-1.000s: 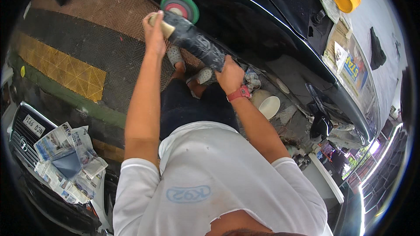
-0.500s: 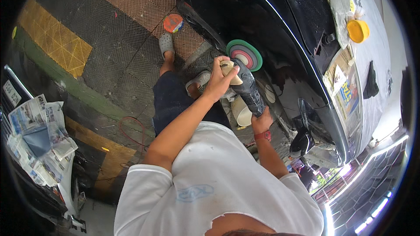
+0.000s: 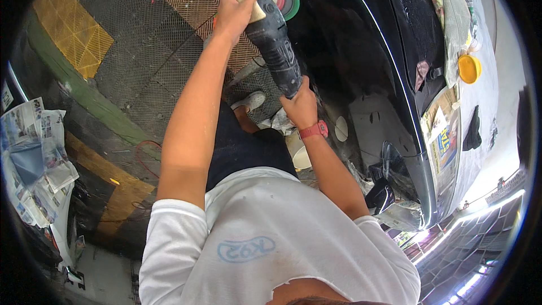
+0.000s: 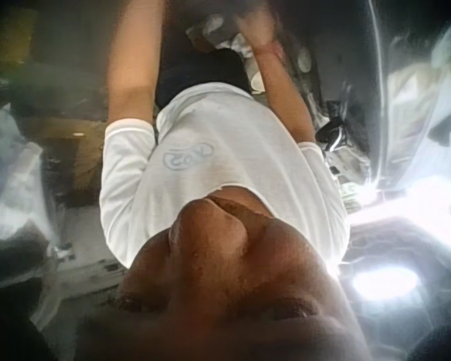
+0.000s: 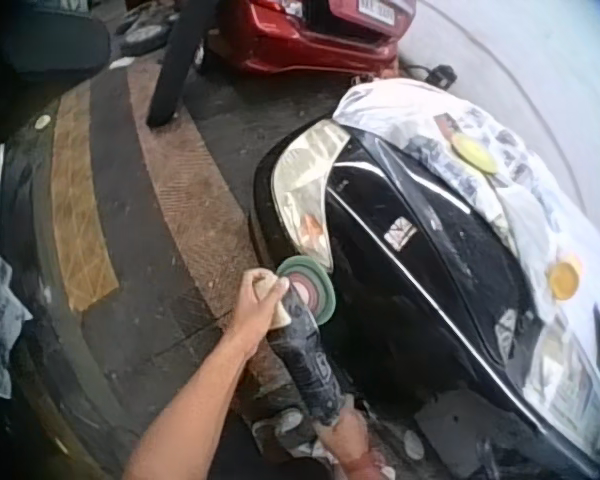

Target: The person uses a rotary polisher with a green pad to polish the front bumper of a black car. They move the tool in circular motions across the surface, briefly pause to spray a liquid from a yellow bottle, and then continue polishing the same area.

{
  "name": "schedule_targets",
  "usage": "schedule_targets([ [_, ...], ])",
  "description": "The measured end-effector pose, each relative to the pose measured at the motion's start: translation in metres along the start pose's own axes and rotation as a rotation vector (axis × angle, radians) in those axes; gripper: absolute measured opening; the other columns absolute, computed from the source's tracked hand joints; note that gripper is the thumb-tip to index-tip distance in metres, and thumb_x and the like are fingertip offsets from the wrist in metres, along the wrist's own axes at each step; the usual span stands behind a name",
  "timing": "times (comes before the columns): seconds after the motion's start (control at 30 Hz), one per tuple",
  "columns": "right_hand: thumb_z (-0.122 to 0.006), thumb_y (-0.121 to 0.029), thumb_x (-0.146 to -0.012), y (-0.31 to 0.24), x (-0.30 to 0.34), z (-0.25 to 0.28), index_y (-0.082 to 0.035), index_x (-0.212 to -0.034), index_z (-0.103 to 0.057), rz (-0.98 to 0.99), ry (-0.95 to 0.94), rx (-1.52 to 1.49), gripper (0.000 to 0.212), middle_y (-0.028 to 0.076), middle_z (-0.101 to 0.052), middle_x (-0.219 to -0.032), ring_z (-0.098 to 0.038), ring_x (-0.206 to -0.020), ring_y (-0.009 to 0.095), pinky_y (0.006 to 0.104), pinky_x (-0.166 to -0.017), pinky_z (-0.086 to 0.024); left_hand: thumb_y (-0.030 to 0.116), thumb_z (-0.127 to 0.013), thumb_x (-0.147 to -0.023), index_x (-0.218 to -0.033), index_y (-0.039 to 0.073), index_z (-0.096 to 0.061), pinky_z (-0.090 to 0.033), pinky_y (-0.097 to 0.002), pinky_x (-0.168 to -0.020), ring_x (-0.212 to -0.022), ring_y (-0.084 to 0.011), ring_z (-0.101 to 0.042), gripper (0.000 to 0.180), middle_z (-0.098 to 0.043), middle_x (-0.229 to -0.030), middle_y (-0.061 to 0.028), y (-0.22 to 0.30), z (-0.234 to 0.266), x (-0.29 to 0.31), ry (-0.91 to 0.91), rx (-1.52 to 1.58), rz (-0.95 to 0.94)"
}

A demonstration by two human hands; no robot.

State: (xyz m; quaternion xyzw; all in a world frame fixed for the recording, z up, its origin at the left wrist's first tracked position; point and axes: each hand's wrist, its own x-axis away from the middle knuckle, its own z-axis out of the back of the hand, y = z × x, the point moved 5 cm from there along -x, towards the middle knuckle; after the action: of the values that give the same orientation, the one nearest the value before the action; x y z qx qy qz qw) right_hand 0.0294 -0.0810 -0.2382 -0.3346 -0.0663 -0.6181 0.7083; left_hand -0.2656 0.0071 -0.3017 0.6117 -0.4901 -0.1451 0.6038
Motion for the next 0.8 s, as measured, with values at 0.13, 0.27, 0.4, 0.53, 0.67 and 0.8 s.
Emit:
schedule_targets([
  [0.13, -0.082, -0.021, -0.077, -0.022, -0.024, -0.007, 0.014, -0.143, -0.043, -0.016, -0.048, -0.004, 0.083, 0.037, -0.072, -0.105, -0.07, -0.103, 0.053, 0.0554, -0.091, -0.056, 0.043, -0.084, -0.094, -0.133, 0.005, -0.054, -0.056, -0.0336, -0.09, -0.104, -0.0176, -0.065, 0.062, -0.064, -0.117, -0.01, 0.005, 0.013, -0.026, 0.032, 0.022, 0.023],
  [0.27, -0.081, -0.021, -0.078, -0.037, -0.04, -0.007, 0.013, -0.142, -0.044, -0.024, -0.094, 0.013, 0.081, 0.035, -0.073, -0.105, -0.071, -0.103, 0.051, 0.0545, -0.089, -0.057, 0.042, -0.083, -0.094, -0.134, 0.002, -0.054, -0.056, -0.034, -0.093, -0.107, -0.0194, -0.065, 0.063, -0.064, -0.121, -0.0121, -0.002, 0.032, -0.046, 0.107, -0.086, 0.034],
  [0.4, -0.082, -0.021, -0.078, -0.039, -0.029, 0.001, 0.004, -0.13, -0.048, -0.036, -0.008, 0.03, 0.067, 0.036, -0.072, -0.101, -0.07, -0.099, 0.054, 0.0582, -0.088, -0.055, 0.04, -0.082, -0.095, -0.134, 0.006, -0.054, -0.057, -0.0343, -0.09, -0.106, -0.0185, -0.064, 0.059, -0.063, -0.119, -0.0099, 0.014, 0.015, -0.029, 0.045, 0.001, 0.06],
  [0.53, -0.083, -0.02, -0.078, -0.025, -0.006, 0.006, 0.003, -0.133, -0.047, -0.082, 0.048, 0.062, 0.069, 0.034, -0.073, -0.098, -0.07, -0.097, 0.053, 0.0588, -0.085, -0.055, 0.039, -0.082, -0.096, -0.133, 0.008, -0.053, -0.055, -0.0346, -0.092, -0.104, -0.0167, -0.063, 0.056, -0.062, -0.116, -0.0079, 0.0, -0.002, -0.009, -0.051, 0.112, 0.028],
  [0.67, -0.083, -0.019, -0.077, -0.021, -0.014, 0.009, 0.002, -0.133, -0.048, -0.052, -0.007, 0.11, 0.07, 0.033, -0.073, -0.097, -0.07, -0.096, 0.053, 0.0587, -0.084, -0.055, 0.037, -0.08, -0.097, -0.133, 0.008, -0.052, -0.054, -0.0342, -0.094, -0.107, -0.0175, -0.063, 0.054, -0.061, -0.116, -0.008, -0.013, 0.015, -0.009, 0.072, 0.151, 0.141],
  [0.8, -0.083, -0.019, -0.077, -0.018, -0.015, 0.017, 0.0, -0.134, -0.049, -0.049, 0.011, 0.144, 0.068, 0.032, -0.074, -0.098, -0.071, -0.096, 0.052, 0.0588, -0.084, -0.055, 0.039, -0.079, -0.097, -0.135, 0.008, -0.052, -0.054, -0.0348, -0.094, -0.108, -0.0179, -0.062, 0.056, -0.06, -0.119, -0.0084, -0.007, 0.013, -0.001, 0.054, 0.177, 0.118],
])
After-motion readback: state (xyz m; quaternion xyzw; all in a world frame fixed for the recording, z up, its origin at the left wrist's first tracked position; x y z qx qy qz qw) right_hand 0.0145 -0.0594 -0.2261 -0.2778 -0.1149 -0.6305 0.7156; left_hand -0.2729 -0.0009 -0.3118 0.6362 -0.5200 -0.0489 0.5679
